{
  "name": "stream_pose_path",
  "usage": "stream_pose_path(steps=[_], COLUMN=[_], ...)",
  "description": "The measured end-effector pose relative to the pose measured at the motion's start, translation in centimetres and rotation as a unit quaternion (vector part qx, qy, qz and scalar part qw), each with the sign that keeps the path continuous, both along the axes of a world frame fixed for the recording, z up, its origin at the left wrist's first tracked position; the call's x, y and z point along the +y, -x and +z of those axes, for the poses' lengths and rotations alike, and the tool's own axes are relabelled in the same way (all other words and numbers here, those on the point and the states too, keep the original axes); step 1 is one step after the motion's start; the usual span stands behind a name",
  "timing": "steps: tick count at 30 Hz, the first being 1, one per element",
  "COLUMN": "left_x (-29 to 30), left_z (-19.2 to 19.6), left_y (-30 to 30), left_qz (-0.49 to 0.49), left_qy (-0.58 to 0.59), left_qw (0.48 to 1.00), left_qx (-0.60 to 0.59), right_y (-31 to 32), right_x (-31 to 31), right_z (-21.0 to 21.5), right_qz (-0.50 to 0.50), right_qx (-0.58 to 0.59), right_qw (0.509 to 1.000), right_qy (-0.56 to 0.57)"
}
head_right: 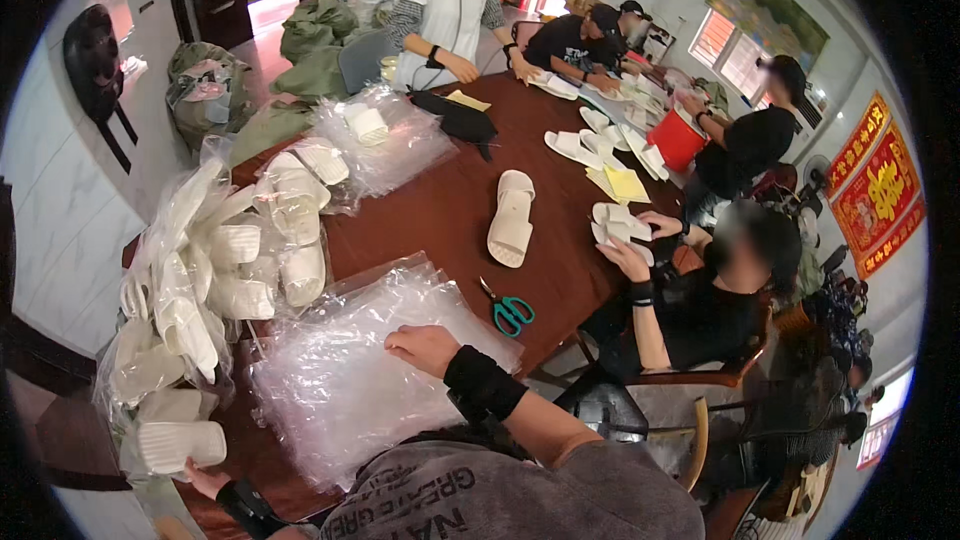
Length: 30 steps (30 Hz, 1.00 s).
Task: Trimming excess material from white shoe components using scissors at a manufacturing station.
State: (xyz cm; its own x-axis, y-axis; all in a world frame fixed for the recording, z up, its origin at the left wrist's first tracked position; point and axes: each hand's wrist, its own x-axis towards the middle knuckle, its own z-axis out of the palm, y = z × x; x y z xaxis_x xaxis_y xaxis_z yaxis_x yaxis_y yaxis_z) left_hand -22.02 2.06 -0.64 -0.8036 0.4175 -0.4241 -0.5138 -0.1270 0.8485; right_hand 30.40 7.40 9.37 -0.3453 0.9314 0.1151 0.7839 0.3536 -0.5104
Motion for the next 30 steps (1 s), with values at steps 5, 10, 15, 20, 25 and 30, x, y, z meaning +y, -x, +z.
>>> stream_pose_path(steps=[5,10,15,20,25,30], left_x=[-8.1,-7.5,-6.7,-6.2,-5.2,-7.5], left_z=[4.3,16.6,14.9,5.7,7.1,8.3], left_y=[3.6,-10.3,-14.5,-18.1,-18.6,-15.5], left_qz=[-0.095,-0.08,-0.372,-0.685,-0.632,-0.458], left_qy=[0.25,-0.003,-0.055,0.007,-0.021,0.118], left_qw=[0.806,0.847,0.628,0.458,0.565,0.759], left_qx=[0.528,0.526,0.681,0.567,0.53,0.447], right_y=[1.3,1.6,0.1,-0.8,-4.5,-4.6], right_x=[0.1,0.2,0.2,0.8,-1.0,-2.1], right_z=[-0.7,-0.9,-2.2,-4.6,-7.6,-3.9], right_qz=[0.018,0.005,-0.098,-0.216,-0.235,-0.356], right_qx=[0.045,0.088,0.178,0.403,0.491,0.323], right_qw=[0.998,0.995,0.968,0.832,0.778,0.873], right_qy=[0.033,0.056,0.148,0.314,0.313,0.083])
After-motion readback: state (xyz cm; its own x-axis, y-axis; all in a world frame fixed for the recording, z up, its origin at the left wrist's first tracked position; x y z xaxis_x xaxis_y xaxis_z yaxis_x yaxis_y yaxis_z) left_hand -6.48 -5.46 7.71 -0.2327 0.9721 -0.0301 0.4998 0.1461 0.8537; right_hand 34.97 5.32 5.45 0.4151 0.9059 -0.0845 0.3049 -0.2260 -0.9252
